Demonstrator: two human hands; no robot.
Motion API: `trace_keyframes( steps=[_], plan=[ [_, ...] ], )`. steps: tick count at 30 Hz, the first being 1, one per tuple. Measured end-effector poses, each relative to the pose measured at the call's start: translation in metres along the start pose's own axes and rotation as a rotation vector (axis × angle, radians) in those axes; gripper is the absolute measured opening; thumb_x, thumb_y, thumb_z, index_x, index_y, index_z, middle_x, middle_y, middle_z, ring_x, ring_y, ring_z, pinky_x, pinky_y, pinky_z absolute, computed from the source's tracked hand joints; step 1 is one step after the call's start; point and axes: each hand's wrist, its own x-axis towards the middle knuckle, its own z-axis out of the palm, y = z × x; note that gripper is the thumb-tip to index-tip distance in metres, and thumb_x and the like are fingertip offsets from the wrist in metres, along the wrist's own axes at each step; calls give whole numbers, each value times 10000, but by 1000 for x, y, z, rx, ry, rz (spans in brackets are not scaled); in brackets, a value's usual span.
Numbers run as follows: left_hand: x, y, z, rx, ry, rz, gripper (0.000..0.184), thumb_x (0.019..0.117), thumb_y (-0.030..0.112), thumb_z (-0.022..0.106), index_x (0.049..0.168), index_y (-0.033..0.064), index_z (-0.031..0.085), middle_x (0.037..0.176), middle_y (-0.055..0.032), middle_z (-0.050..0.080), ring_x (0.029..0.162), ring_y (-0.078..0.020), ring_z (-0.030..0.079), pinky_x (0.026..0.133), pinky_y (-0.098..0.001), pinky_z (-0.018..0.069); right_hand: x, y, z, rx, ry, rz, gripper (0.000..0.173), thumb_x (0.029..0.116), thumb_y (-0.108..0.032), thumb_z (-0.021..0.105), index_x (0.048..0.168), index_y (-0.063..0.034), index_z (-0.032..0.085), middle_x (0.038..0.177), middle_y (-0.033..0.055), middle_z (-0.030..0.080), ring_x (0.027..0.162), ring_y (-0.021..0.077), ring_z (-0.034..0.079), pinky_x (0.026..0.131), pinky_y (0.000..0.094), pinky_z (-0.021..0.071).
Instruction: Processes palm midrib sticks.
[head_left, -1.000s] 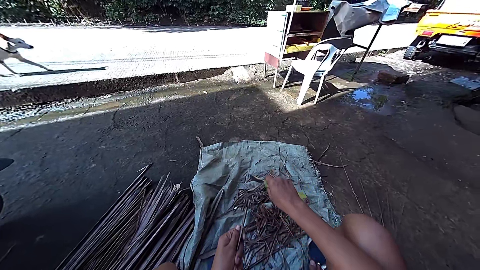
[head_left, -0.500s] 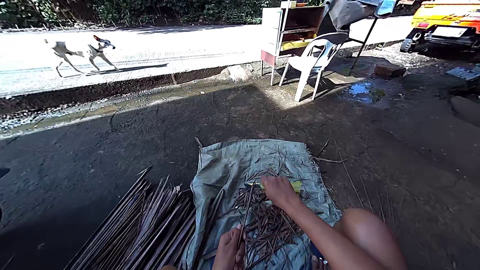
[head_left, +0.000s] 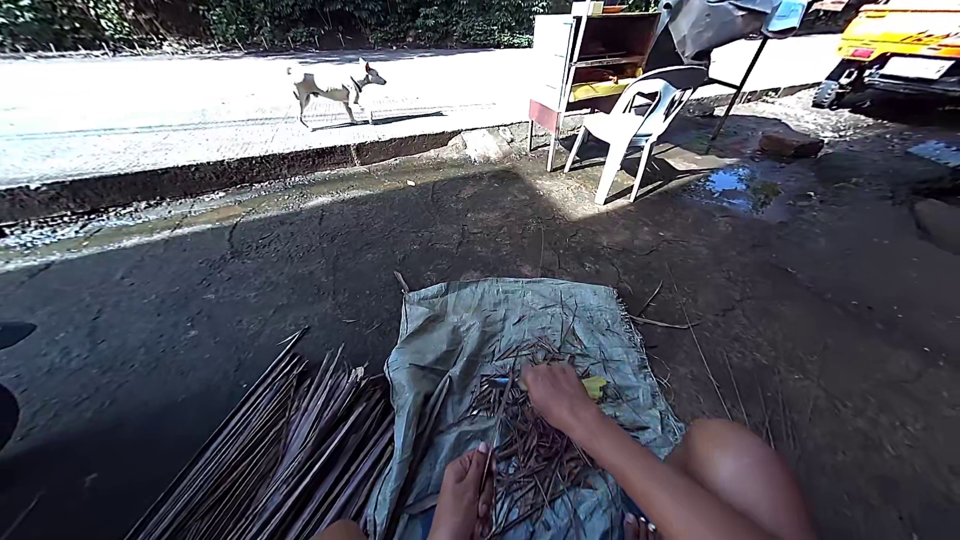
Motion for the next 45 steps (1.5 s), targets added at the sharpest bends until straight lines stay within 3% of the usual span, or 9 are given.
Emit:
trace_keyframes(
  steps=[9, 15, 20, 25, 30, 35, 40, 42, 45],
  plan=[
    [-1, 0, 1, 49, -19, -10, 382, 1130, 119, 281, 825, 82, 508, 444, 83, 394, 341, 13, 362, 369, -140, 336, 22, 40, -28, 95, 175, 325, 326, 1070, -75, 411, 1331, 12, 586, 1259, 251, 667, 1200, 422, 639, 957, 575, 499],
    [-1, 3, -5, 255, 76, 49, 338, 1124, 107, 329, 866, 38, 536, 490, 76, 416, 387, -2, 389, 419, -160, 370, -1, -7, -8, 58, -1, 56, 308, 1069, -110, 471, 1324, 15, 593, 1227, 275, 668, 1178, 454, 638, 944, 604, 496],
    [0, -5, -5, 495, 82, 59, 332, 1125, 153, 362, 907, 6, 565, 547, 37, 431, 438, -50, 415, 475, -219, 402, 18, 22, -19, 93, 97, 266, 320, 1058, -50, 430, 1323, 22, 595, 1267, 261, 661, 1212, 434, 630, 961, 592, 496],
    [-2, 0, -4, 606, 90, 82, 335, 1122, 139, 364, 925, -18, 585, 576, 22, 461, 472, -63, 445, 513, -243, 425, 6, 6, -13, 72, -18, 107, 317, 1060, -72, 463, 1334, 17, 594, 1264, 275, 653, 1209, 451, 622, 962, 612, 489],
    [-8, -2, 1, 596, 71, 80, 321, 1119, 128, 372, 904, -6, 568, 551, 32, 443, 448, -48, 427, 488, -220, 411, 24, 38, -23, 158, 130, 302, 334, 1065, -62, 422, 1341, 30, 586, 1295, 271, 644, 1227, 443, 617, 972, 605, 487],
    [-9, -1, -1, 593, 53, 85, 327, 1117, 129, 374, 918, -17, 589, 555, 39, 452, 457, -43, 435, 498, -223, 414, 16, 24, -18, 124, 43, 162, 326, 1071, -104, 460, 1348, 15, 584, 1275, 281, 646, 1219, 455, 616, 977, 615, 482],
    [-15, -6, 0, 381, -25, 108, 327, 1111, 78, 346, 863, 34, 554, 500, 86, 428, 405, 15, 399, 437, -152, 371, 30, 58, -31, 253, 191, 336, 342, 1086, -132, 430, 1353, 18, 583, 1305, 273, 636, 1240, 439, 609, 994, 600, 477],
    [-15, -5, -1, 326, -15, 84, 343, 1115, 80, 335, 851, 43, 551, 487, 89, 427, 392, 20, 395, 422, -145, 365, 18, 47, -33, 231, 183, 273, 337, 1087, -149, 452, 1354, 11, 579, 1277, 278, 645, 1221, 446, 616, 986, 600, 479],
    [-11, -2, -3, 259, 22, 65, 363, 1121, 90, 323, 847, 37, 555, 484, 84, 431, 386, 19, 390, 416, -144, 357, -20, -8, -13, 154, 12, -7, 313, 1067, -131, 498, 1321, 22, 597, 1202, 293, 666, 1158, 466, 640, 952, 616, 493]
  ],
)
